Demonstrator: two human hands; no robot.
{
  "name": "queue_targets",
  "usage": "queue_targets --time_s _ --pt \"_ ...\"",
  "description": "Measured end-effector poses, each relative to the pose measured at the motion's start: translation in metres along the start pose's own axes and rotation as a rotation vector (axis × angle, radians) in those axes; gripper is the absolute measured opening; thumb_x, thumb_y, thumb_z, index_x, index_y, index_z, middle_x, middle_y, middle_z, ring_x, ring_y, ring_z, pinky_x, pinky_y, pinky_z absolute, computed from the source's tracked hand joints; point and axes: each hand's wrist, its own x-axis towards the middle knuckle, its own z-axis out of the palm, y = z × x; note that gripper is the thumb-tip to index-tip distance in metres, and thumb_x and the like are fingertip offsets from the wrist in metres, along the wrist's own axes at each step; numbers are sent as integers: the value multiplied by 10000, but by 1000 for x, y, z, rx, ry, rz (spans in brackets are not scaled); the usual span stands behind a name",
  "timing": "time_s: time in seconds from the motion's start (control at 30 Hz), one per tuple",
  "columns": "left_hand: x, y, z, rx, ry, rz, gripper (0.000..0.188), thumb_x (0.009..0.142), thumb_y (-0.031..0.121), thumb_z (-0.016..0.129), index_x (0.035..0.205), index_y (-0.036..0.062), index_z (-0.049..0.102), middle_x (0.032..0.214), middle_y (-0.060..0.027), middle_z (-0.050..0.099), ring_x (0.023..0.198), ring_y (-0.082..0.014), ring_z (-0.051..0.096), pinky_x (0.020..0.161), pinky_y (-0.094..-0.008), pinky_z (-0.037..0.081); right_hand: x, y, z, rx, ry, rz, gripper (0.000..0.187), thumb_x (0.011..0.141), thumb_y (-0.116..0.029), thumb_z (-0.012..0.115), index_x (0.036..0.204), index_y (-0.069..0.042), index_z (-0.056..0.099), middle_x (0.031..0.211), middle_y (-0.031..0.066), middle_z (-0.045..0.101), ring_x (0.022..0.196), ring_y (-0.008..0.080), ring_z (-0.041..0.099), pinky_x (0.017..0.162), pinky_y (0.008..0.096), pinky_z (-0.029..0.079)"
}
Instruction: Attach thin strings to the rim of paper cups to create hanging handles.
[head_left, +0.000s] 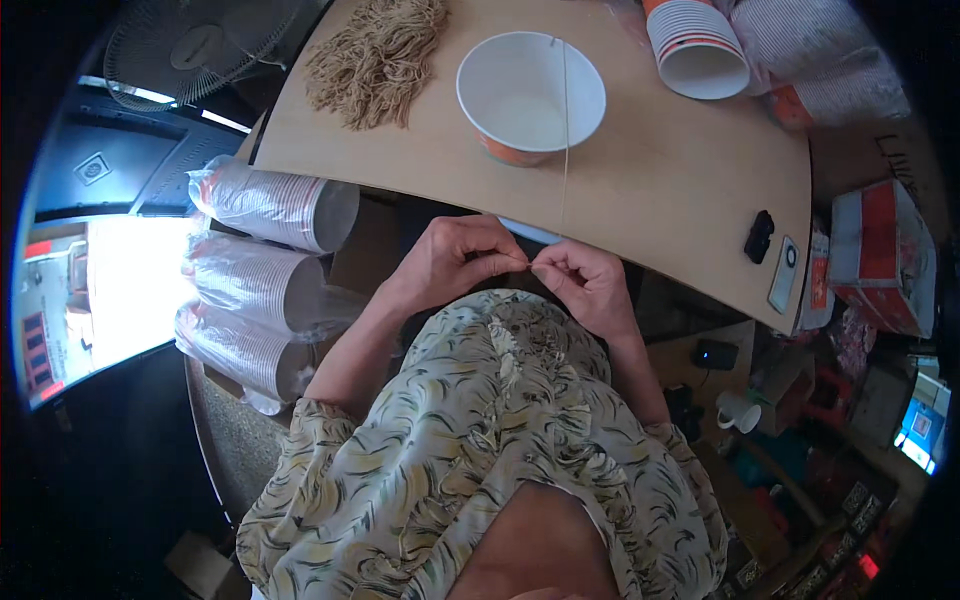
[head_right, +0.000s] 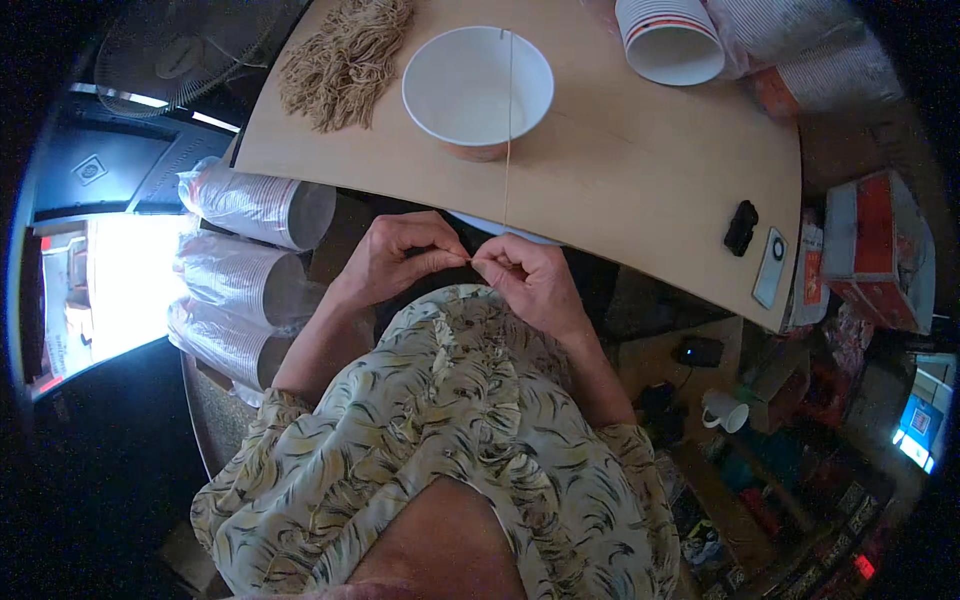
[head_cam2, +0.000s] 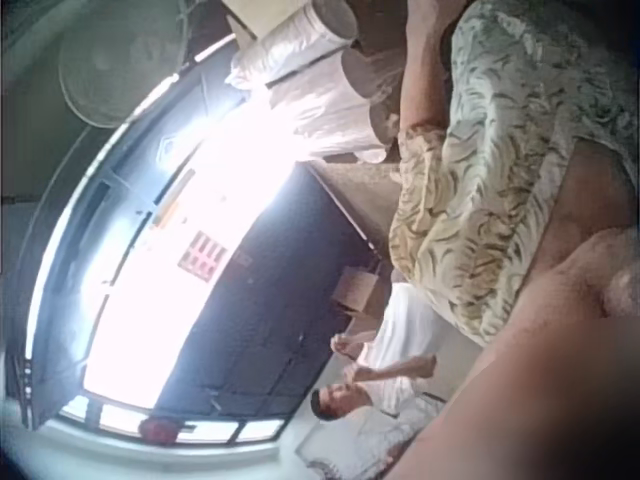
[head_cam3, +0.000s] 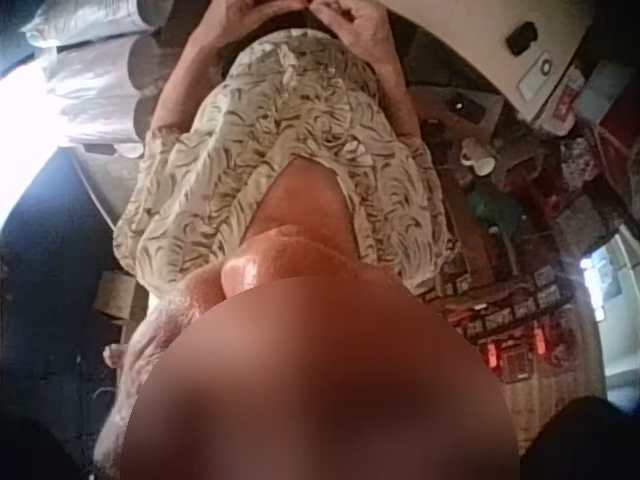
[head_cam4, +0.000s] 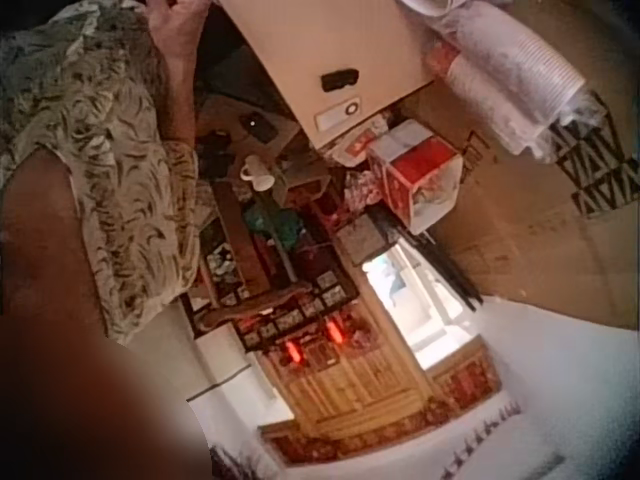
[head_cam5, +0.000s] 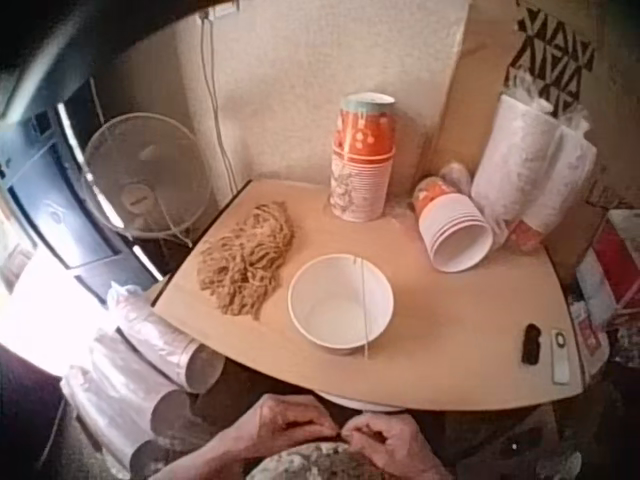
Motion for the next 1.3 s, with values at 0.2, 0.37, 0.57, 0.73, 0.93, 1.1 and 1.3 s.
queue_targets --time_s 0.2,0.37,0.57,0.73,0.93,1.1,1.3 --pt "8 7 1 148 -20 68 137 886 141 789 946 22 758 903 -86 716 792 -260 691 738 -364 559 -1 14 -7 70 -3 41 112 987 -96 698 968 15 696 739 -39 609 646 20 500 581 209 404" --pt "30 11 -29 687 205 310 307 823 91 788 1125 100 733 1157 -55 713 1057 -281 666 881 -397 582 1 5 -12 69 250 -59 101 987 -82 698 1007 16 700 763 -44 631 679 12 528 600 202 422" --pt "80 0 -55 849 232 366 172 889 97 728 1057 64 720 1223 -78 704 1180 -297 631 961 -430 545 26 -20 -13 -177 683 -386 95 939 -35 736 1021 3 708 764 16 664 633 73 577 582 258 471" --pt "81 11 -42 404 215 157 158 942 134 719 1053 22 715 923 -121 756 856 -265 747 743 -385 585 52 -25 -1 -467 709 -589 106 891 -18 751 986 -25 704 730 106 657 557 215 619 532 333 484" --pt "78 23 -42 452 211 109 187 989 143 702 1097 -8 722 899 -118 771 793 -162 749 675 -308 586 69 -19 10 -515 666 -566 93 875 -27 753 929 -45 679 712 107 664 603 266 675 541 380 504" --pt "79 22 -39 461 189 112 185 989 142 702 1100 -5 725 874 -111 774 782 -159 752 678 -312 589 73 -12 11 -508 651 -534 100 873 -33 757 913 -49 666 723 112 671 612 275 685 550 385 515" --pt "78 23 -30 398 244 162 144 948 150 714 998 15 728 824 -154 726 716 -320 722 643 -396 554 74 -7 10 -535 650 -525 100 876 -40 759 916 -50 668 722 119 668 612 278 686 542 387 511"
